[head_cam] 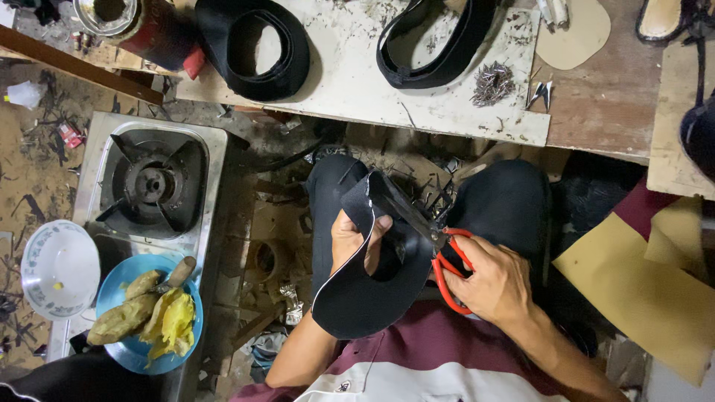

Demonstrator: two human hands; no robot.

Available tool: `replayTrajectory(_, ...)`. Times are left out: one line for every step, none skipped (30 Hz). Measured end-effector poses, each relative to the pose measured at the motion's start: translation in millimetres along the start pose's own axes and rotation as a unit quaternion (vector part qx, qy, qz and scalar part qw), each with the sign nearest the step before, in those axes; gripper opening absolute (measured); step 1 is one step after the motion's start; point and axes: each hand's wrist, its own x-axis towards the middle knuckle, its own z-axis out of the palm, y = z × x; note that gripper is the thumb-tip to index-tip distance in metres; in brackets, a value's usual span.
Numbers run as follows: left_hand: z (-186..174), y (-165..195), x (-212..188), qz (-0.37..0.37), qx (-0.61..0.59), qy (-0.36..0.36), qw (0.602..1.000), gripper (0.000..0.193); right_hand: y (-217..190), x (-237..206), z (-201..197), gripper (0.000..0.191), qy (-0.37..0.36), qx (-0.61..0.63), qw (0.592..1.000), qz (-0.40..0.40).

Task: The person trims the edges of black shoe uppers using red-handled scissors. They repeatedly pick up a shoe part, cut along the perimeter, and place it back on the workbench.

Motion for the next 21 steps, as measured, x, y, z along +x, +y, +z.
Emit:
replayTrajectory(-1.9,-0.8,-0.9,-0.004,-0.002,0.001,1.000,0.033,0.6,-0.6,1.4,0.048,0.006,0.005,1.000,-0.011)
replayTrajectory(-4.0,-1.7,-1.7,-0.009,-0.003,0.001,1.000,0.034,1.0,-1.3,2.5,0.047,0.013,0.010,1.000,-0.022)
replayTrajectory(-5.9,-3.4,-2.1,-0.014,-0.005,0.001,1.000,0.035,1.9,-2.3,3.1,0.047,0.019,0.014,0.999,-0.032)
replayTrajectory(-7.7,-5.1,-2.1,-0.003,-0.002,-0.004,1.000,0.034,2.7,-3.1,4.0,0.044,0.017,0.010,0.999,-0.025)
replayTrajectory(-9.2,-6.9,-1.8,0.008,0.001,-0.009,1.000,0.033,3.2,-3.6,5.1,0.042,0.016,0.005,1.000,-0.019)
replayTrajectory(-10.3,-8.1,-1.4,0.018,0.004,-0.014,1.000,0.033,3.8,-4.0,5.8,0.040,0.014,0.001,1.000,-0.012)
replayTrajectory(-10.6,-8.4,-1.3,0.022,0.014,-0.006,1.000,0.032,4.5,-4.3,5.9,0.039,0.011,0.001,1.000,-0.012)
replayTrajectory(-10.4,-8.2,-1.5,0.026,0.024,0.002,0.999,0.031,5.1,-4.4,5.8,0.038,0.009,0.001,1.000,-0.012)
replayTrajectory(-9.0,-7.1,-1.7,0.030,0.034,0.010,0.999,0.030,5.5,-4.2,5.3,0.038,0.006,0.001,1.000,-0.012)
replayTrajectory(-8.1,-4.4,-2.1,0.021,0.036,-0.004,0.999,0.039,5.5,-3.7,5.5,0.039,0.003,-0.005,1.000,-0.012)
replayTrajectory(-6.7,-0.1,-2.8,0.011,0.037,-0.017,0.999,0.048,5.4,-2.9,5.2,0.039,-0.001,-0.011,1.000,-0.011)
replayTrajectory(-4.5,4.2,-3.9,0.003,0.040,-0.030,0.999,0.057,5.2,-2.1,4.9,0.040,-0.005,-0.017,1.000,-0.010)
replayTrajectory(-1.1,7.7,-5.4,-0.012,0.029,-0.037,0.999,0.058,4.7,-1.5,4.5,0.042,-0.001,-0.013,1.000,-0.010)
replayTrajectory(2.6,10.8,-6.5,-0.027,0.018,-0.044,0.999,0.060,4.2,-0.9,4.0,0.044,0.003,-0.009,1.000,-0.011)
replayTrajectory(5.6,14.1,-7.0,-0.041,0.008,-0.050,0.998,0.062,3.2,0.0,4.4,0.046,0.007,-0.004,1.000,-0.011)
replayTrajectory(8.2,17.1,-6.8,-0.034,0.021,-0.053,0.998,0.060,2.3,0.7,4.7,0.047,0.007,-0.010,1.000,-0.010)
replayTrajectory(10.1,19.6,-6.2,-0.028,0.033,-0.056,0.997,0.059,1.4,1.3,4.9,0.048,0.008,-0.016,1.000,-0.009)
replayTrajectory(11.9,20.9,-5.7,-0.022,0.045,-0.059,0.997,0.058,1.0,1.7,4.5,0.049,0.008,-0.022,1.000,-0.007)
replayTrajectory(13.2,21.5,-5.5,-0.027,0.046,-0.057,0.997,0.057,0.8,2.2,4.1,0.050,0.002,-0.026,1.000,-0.002)
replayTrajectory(13.9,21.6,-5.5,-0.030,0.047,-0.054,0.997,0.057,0.7,3.0,4.0,0.050,-0.005,-0.029,1.000,0.002)
replayTrajectory(14.2,21.3,-5.6,-0.032,0.049,-0.051,0.997,0.056,0.6,3.8,4.2,0.050,-0.012,-0.032,0.999,0.006)
